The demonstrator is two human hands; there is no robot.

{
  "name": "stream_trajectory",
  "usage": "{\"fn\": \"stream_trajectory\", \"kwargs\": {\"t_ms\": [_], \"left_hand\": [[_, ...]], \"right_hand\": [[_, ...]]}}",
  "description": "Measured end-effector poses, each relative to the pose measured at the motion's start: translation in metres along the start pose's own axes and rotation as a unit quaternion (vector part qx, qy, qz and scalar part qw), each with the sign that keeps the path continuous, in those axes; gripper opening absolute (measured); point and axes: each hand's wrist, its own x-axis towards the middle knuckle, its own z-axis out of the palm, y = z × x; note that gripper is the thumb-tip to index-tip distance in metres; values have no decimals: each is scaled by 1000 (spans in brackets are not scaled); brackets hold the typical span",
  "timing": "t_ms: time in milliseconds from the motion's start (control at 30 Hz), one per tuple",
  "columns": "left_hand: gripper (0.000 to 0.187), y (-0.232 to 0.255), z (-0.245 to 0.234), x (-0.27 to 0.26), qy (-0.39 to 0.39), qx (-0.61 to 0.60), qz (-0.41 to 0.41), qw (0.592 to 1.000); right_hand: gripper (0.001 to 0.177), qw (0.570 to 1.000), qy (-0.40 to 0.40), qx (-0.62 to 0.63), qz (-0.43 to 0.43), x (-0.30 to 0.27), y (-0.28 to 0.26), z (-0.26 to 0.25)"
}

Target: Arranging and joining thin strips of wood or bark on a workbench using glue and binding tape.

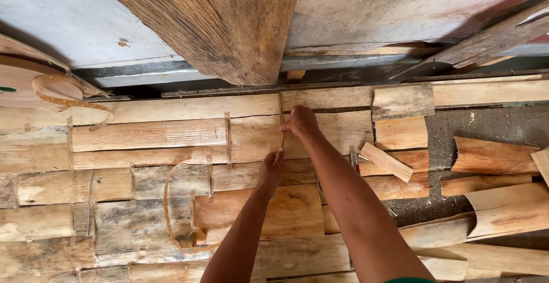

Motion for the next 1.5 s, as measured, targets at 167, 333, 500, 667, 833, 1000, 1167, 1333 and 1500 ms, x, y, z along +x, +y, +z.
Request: {"fn": "stream_trajectory", "kwargs": {"t_ms": [167,333,500,667,833,1000,1167,1333,1500], "left_hand": [[45,16,-2,-24,28,48,34,998],[55,-23,-11,-6,37,10,-7,999],[38,-19,-15,-16,60,17,-14,998],[31,-25,-16,-25,63,27,90,994],[32,-8,1,-39,77,155,188,967],[28,12,19,-56,86,212,159,960],[23,28,29,-60,73,325,230,914],[21,24,42,-47,49,414,266,869],[12,-15,53,-17,-21,610,303,732]], "right_hand": [[53,1000,-8,14,3,1,3,3],[53,1000,0,25,1,1,1,1],[53,1000,-12,16,7,3,2,3],[52,1000,-13,12,16,2,-1,-1],[50,999,-29,2,18,-3,-5,-5],[49,999,-35,9,32,-4,-8,-6],[57,998,-34,-19,48,-3,-14,-8],[69,998,-19,-45,47,-1,-15,-8],[73,996,-38,-54,65,0,-19,-10]]}}
